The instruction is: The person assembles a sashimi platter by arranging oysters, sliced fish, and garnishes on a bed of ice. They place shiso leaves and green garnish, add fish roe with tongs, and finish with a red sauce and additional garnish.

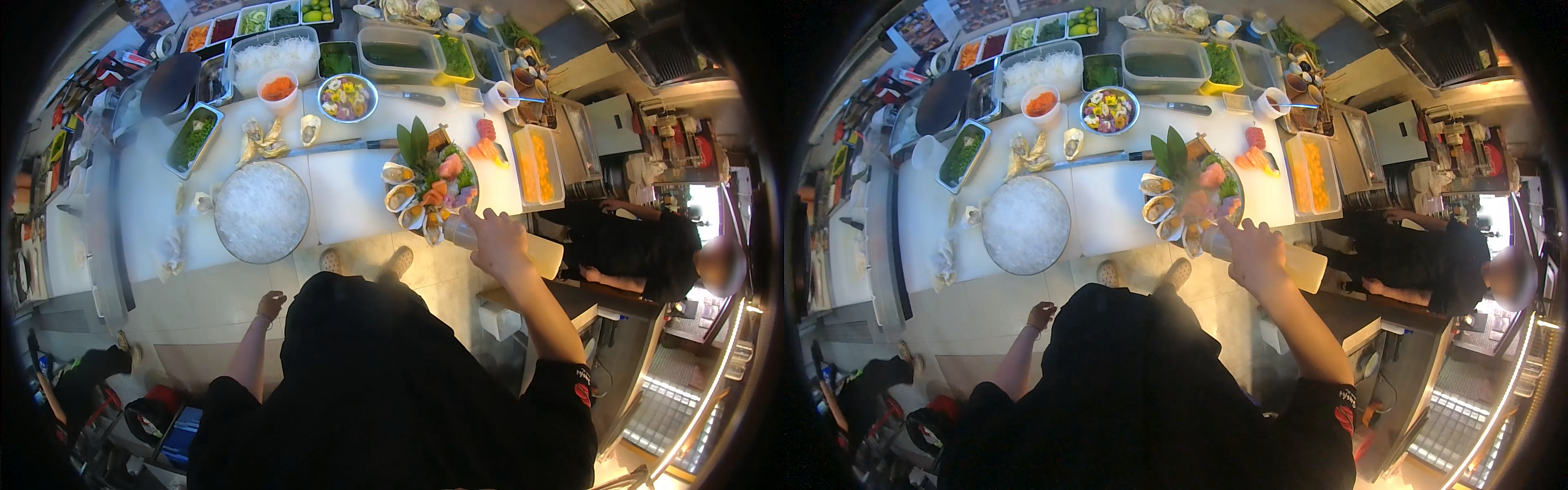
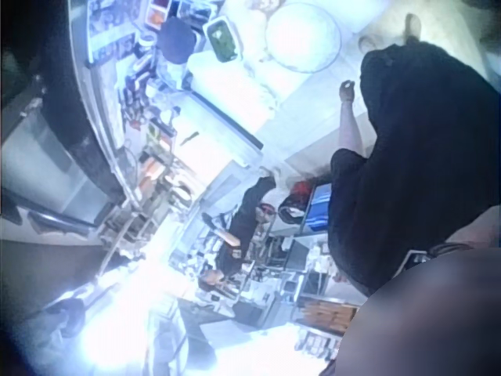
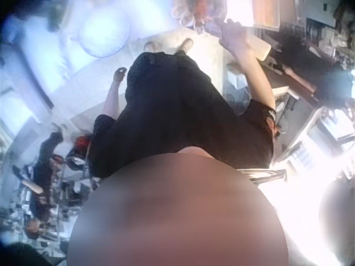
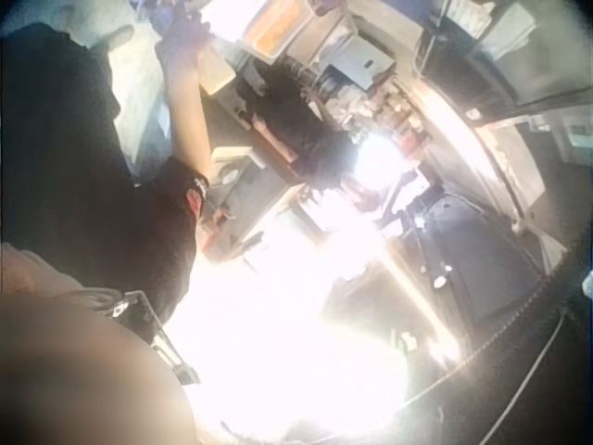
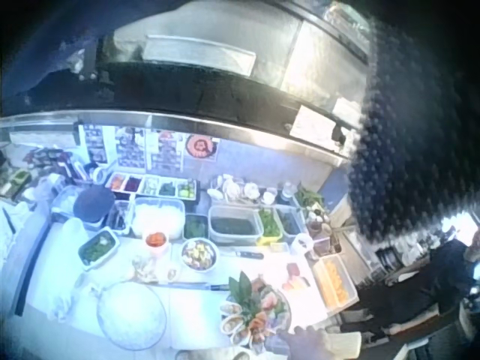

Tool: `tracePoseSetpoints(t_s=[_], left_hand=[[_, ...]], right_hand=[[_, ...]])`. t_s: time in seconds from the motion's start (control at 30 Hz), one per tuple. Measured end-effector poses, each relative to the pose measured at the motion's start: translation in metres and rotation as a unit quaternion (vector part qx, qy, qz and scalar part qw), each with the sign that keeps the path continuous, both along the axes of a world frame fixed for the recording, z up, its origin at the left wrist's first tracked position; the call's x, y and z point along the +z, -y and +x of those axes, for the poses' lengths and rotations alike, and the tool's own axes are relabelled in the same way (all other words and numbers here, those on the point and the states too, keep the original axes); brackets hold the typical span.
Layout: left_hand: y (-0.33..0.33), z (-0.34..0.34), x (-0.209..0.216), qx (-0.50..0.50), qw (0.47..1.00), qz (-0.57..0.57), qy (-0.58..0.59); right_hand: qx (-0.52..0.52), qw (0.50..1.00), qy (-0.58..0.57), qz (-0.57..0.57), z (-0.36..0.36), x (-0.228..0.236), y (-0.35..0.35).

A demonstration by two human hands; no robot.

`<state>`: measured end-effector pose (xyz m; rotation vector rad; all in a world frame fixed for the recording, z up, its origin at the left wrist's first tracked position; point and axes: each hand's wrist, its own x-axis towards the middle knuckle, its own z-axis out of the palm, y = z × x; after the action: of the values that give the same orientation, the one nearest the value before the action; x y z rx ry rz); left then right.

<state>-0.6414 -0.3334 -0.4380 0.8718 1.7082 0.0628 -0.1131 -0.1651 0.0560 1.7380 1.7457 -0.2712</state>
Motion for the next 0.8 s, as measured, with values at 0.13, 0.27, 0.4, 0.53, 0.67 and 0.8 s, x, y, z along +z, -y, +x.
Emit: tracePoseSetpoints(t_s=[0.13,0.27,0.4,0.53,0.67,0.8], left_hand=[[0.000,0.000,0.008,0.039,0.999,-0.006,0.029],[-0.008,-0.004,0.013,0.021,0.999,0.001,0.040],[-0.016,-0.005,0.013,0.083,0.994,0.000,0.076],[-0.020,0.001,0.018,0.068,0.995,-0.062,0.043],[-0.020,0.007,0.024,0.095,0.994,-0.043,0.045],[-0.022,0.009,0.024,0.040,0.995,-0.093,0.023]], right_hand=[[0.044,0.998,-0.025,0.042,-0.013,-0.003,-0.011],[0.049,0.999,-0.016,0.012,-0.022,-0.009,-0.023],[0.057,0.997,-0.030,0.044,-0.030,-0.008,-0.036],[0.052,0.998,-0.025,0.029,-0.040,-0.009,-0.059],[0.018,0.999,-0.007,0.037,-0.041,-0.002,-0.075],[0.057,0.997,-0.047,0.028,-0.048,0.008,-0.096]])
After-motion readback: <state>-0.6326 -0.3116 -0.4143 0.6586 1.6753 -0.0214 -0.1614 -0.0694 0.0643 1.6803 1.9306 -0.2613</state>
